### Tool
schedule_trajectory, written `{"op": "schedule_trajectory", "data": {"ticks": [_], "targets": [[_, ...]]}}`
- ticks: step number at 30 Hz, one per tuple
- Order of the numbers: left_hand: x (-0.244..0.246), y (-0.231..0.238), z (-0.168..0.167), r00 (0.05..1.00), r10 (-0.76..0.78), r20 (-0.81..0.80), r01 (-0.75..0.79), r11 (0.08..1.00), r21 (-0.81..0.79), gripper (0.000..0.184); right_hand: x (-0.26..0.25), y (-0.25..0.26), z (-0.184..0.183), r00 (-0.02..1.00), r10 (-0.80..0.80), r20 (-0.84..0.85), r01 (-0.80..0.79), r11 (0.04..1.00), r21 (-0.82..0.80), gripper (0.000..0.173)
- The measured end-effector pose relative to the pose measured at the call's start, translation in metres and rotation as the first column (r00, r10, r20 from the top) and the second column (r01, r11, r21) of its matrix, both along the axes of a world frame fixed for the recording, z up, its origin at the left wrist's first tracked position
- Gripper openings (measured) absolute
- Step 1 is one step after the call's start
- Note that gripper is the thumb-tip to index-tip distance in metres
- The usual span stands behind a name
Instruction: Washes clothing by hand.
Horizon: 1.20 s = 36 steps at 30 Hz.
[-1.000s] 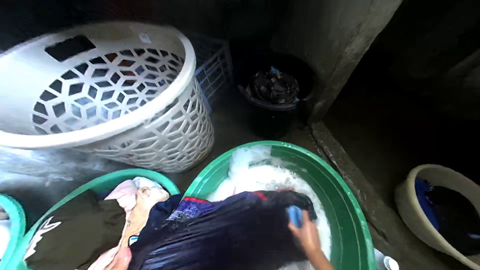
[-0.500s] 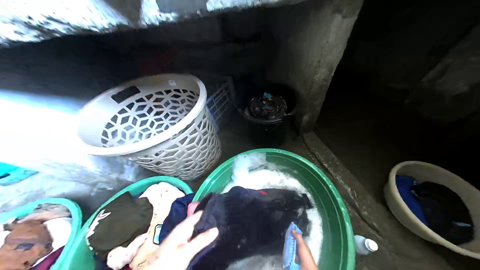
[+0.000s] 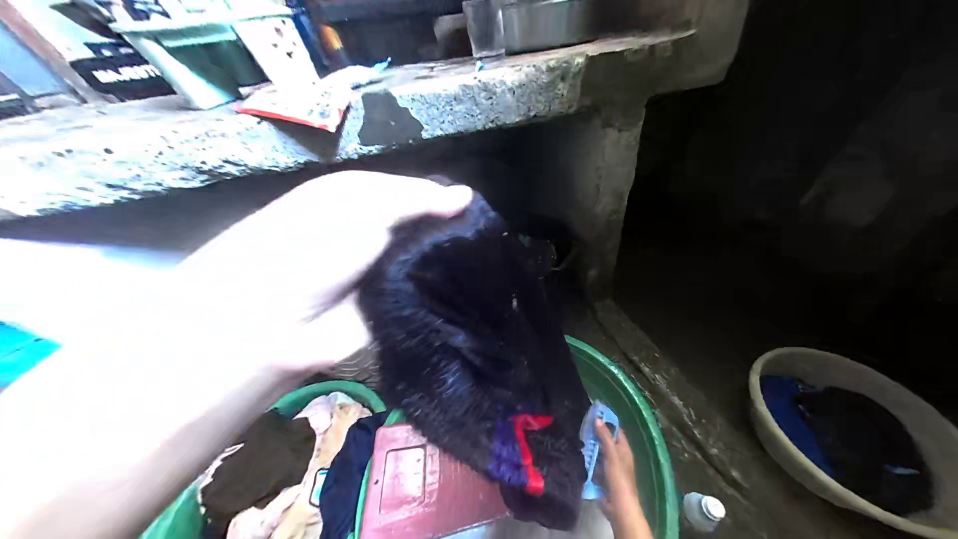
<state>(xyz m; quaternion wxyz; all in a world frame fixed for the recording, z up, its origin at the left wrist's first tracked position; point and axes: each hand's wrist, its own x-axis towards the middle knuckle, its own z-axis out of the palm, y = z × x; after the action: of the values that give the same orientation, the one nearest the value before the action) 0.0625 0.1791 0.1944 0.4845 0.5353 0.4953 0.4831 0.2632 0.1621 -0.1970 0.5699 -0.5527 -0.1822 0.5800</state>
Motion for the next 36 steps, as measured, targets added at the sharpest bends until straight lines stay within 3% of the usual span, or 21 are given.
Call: {"op": "schedule_trajectory", "data": {"ticks": [3, 6, 9, 12, 14, 15, 17, 19, 22, 23, 25, 28, 30, 32, 34, 36], "targets": [[-0.039, -0.032, -0.024, 0.999, 0.047, 0.012, -0.047, 0.999, 0.002, 0.026, 0.013, 0.015, 0.012, 0.988, -0.062, 0.141, 0.061, 0.998, 0.011, 0.045], [-0.110, -0.058, -0.129, 0.986, 0.160, -0.054, -0.168, 0.965, -0.202, 0.018, 0.009, 0.031, 0.009, 0.908, -0.003, 0.418, 0.024, 0.999, -0.044, 0.064], [-0.165, -0.073, -0.264, 0.989, 0.112, -0.094, -0.146, 0.779, -0.610, 0.032, -0.067, 0.019, 0.023, 0.788, 0.280, 0.549, -0.234, 0.960, -0.154, 0.073], [-0.161, -0.077, -0.317, 0.954, 0.178, -0.242, -0.298, 0.667, -0.682, 0.032, -0.190, -0.027, 0.059, 0.645, 0.578, 0.500, -0.622, 0.777, -0.095, 0.071], [-0.169, -0.083, -0.325, 0.864, 0.439, -0.246, -0.492, 0.633, -0.598, 0.030, -0.233, -0.035, 0.047, 0.487, 0.682, 0.545, -0.739, 0.655, -0.160, 0.069], [-0.176, -0.086, -0.319, 0.796, 0.577, -0.183, -0.562, 0.592, -0.577, 0.034, -0.231, -0.030, 0.027, 0.410, 0.722, 0.557, -0.726, 0.628, -0.280, 0.070], [-0.172, -0.078, -0.275, 0.672, 0.732, -0.113, -0.637, 0.494, -0.592, 0.031, -0.190, -0.006, -0.024, 0.373, 0.746, 0.552, -0.595, 0.648, -0.474, 0.072], [-0.153, -0.062, -0.236, 0.546, 0.830, -0.112, -0.694, 0.374, -0.615, 0.028, -0.134, 0.021, -0.062, 0.362, 0.696, 0.620, -0.451, 0.713, -0.537, 0.071], [-0.203, -0.085, -0.277, 0.636, 0.761, 0.127, -0.583, 0.582, -0.567, 0.024, -0.050, 0.041, -0.098, 0.305, 0.637, 0.708, -0.272, 0.771, -0.576, 0.072], [-0.211, -0.081, -0.285, 0.685, 0.720, 0.111, -0.570, 0.625, -0.533, 0.024, -0.030, 0.053, -0.107, 0.285, 0.640, 0.713, -0.238, 0.768, -0.595, 0.073], [-0.208, -0.069, -0.300, 0.800, 0.593, -0.089, -0.554, 0.674, -0.489, 0.026, -0.020, 0.072, -0.103, 0.277, 0.678, 0.681, -0.253, 0.735, -0.629, 0.073], [-0.179, -0.052, -0.333, 0.862, 0.445, -0.243, -0.499, 0.667, -0.553, 0.036, -0.095, 0.051, -0.030, 0.405, 0.650, 0.643, -0.442, 0.755, -0.485, 0.076], [-0.166, -0.051, -0.344, 0.831, 0.526, -0.180, -0.510, 0.593, -0.623, 0.035, -0.180, 0.001, 0.019, 0.433, 0.694, 0.575, -0.636, 0.687, -0.351, 0.077], [-0.175, -0.054, -0.326, 0.769, 0.636, -0.067, -0.525, 0.569, -0.632, 0.031, -0.216, -0.027, 0.015, 0.379, 0.735, 0.563, -0.698, 0.626, -0.348, 0.074], [-0.198, -0.062, -0.293, 0.756, 0.647, 0.096, -0.477, 0.646, -0.595, 0.032, -0.175, -0.020, -0.034, 0.324, 0.740, 0.589, -0.600, 0.642, -0.477, 0.071], [-0.202, -0.064, -0.266, 0.824, 0.521, 0.223, -0.347, 0.775, -0.528, 0.040, -0.112, 0.003, -0.074, 0.307, 0.730, 0.611, -0.461, 0.676, -0.575, 0.071]]}}
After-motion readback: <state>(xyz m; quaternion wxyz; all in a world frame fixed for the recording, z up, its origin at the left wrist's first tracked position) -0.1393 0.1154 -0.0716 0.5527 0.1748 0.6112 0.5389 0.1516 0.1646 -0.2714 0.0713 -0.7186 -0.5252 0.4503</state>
